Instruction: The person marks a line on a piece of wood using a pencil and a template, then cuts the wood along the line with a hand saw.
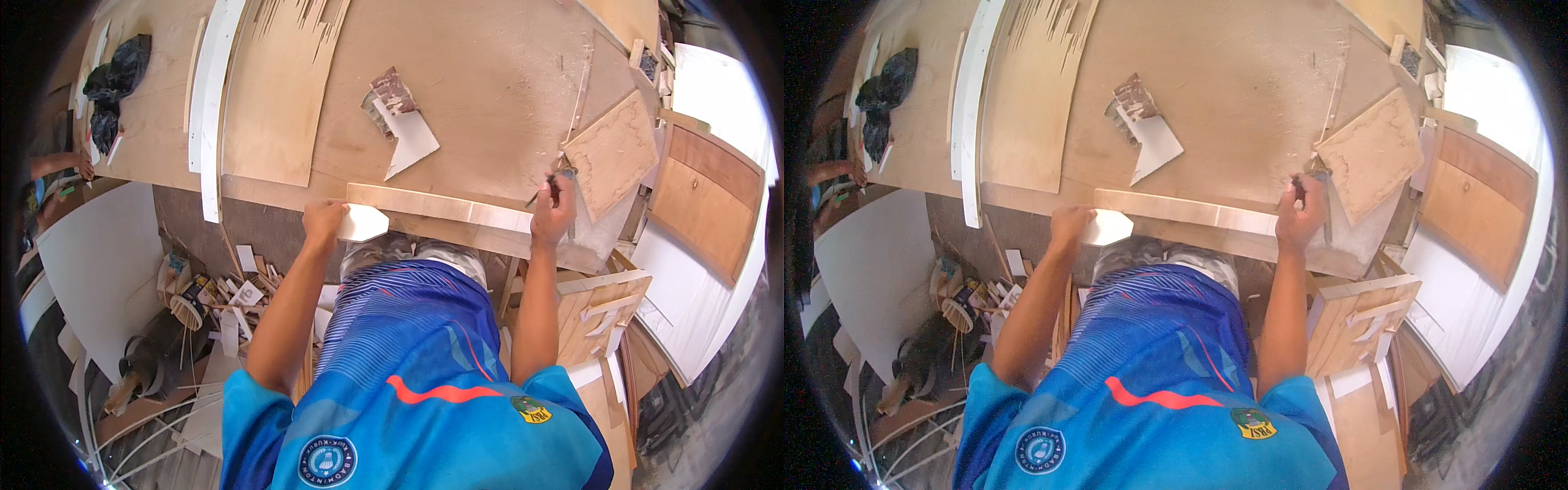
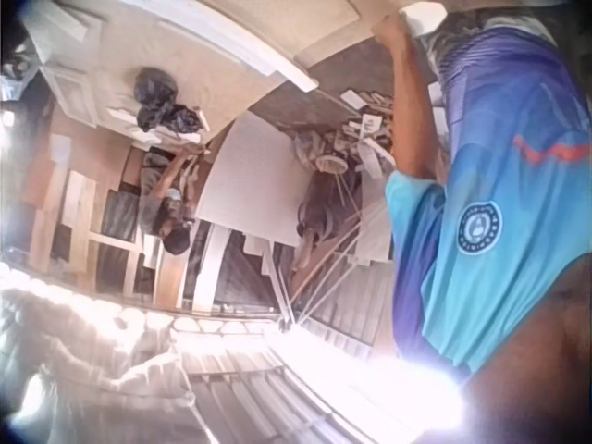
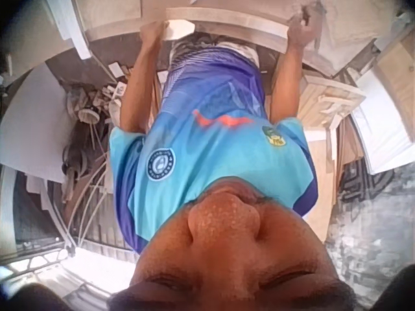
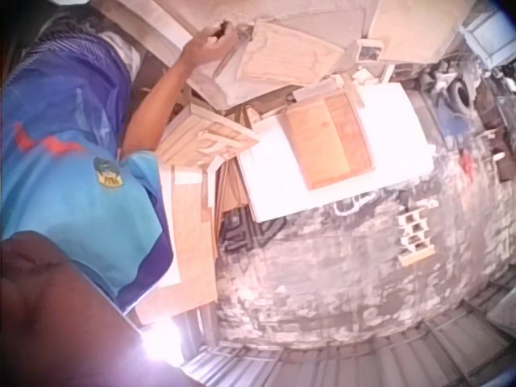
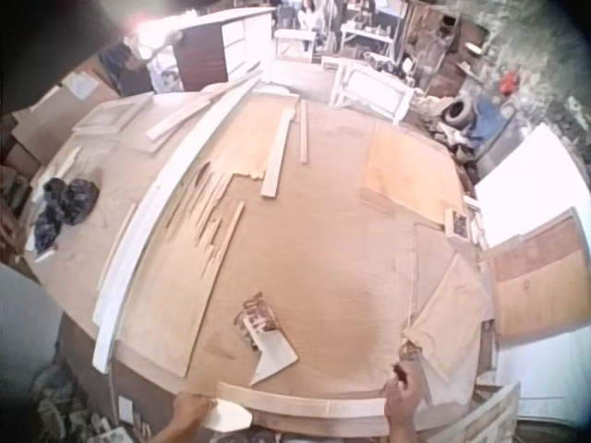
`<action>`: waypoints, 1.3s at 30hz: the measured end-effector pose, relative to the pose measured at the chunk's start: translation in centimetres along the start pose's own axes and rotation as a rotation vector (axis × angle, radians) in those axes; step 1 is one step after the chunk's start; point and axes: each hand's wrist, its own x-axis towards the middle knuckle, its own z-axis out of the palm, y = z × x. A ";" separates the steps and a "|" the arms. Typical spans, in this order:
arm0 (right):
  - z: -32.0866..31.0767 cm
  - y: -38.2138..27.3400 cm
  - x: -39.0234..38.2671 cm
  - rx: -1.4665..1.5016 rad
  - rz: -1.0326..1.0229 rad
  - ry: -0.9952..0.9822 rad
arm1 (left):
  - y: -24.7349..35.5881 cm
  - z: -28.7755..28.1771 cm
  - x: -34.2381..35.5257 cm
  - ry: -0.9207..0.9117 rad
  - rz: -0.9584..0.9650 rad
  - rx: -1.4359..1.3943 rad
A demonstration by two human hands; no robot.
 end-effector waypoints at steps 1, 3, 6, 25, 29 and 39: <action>0.6 -1.5 0.4 0.161 -0.006 0.060 | 0.1 -0.2 -0.2 0.005 -0.012 0.000; 1.3 -3.7 0.0 0.403 0.158 0.069 | 0.4 -0.4 -0.3 -0.006 -0.042 -0.043; 4.2 -8.3 -0.1 0.804 0.318 0.116 | 0.7 -0.8 -0.8 -0.037 -0.034 -0.065; 15.1 -8.2 -9.4 0.585 0.216 -0.637 | 2.1 -1.1 -1.8 -0.099 -0.102 -0.021; 15.7 -9.0 -9.2 0.494 -0.022 -0.610 | 3.1 -1.4 -2.2 -0.101 -0.118 -0.003; 15.6 -9.0 -9.3 0.461 -0.071 -0.759 | 3.3 -1.1 -2.3 -0.084 -0.115 0.003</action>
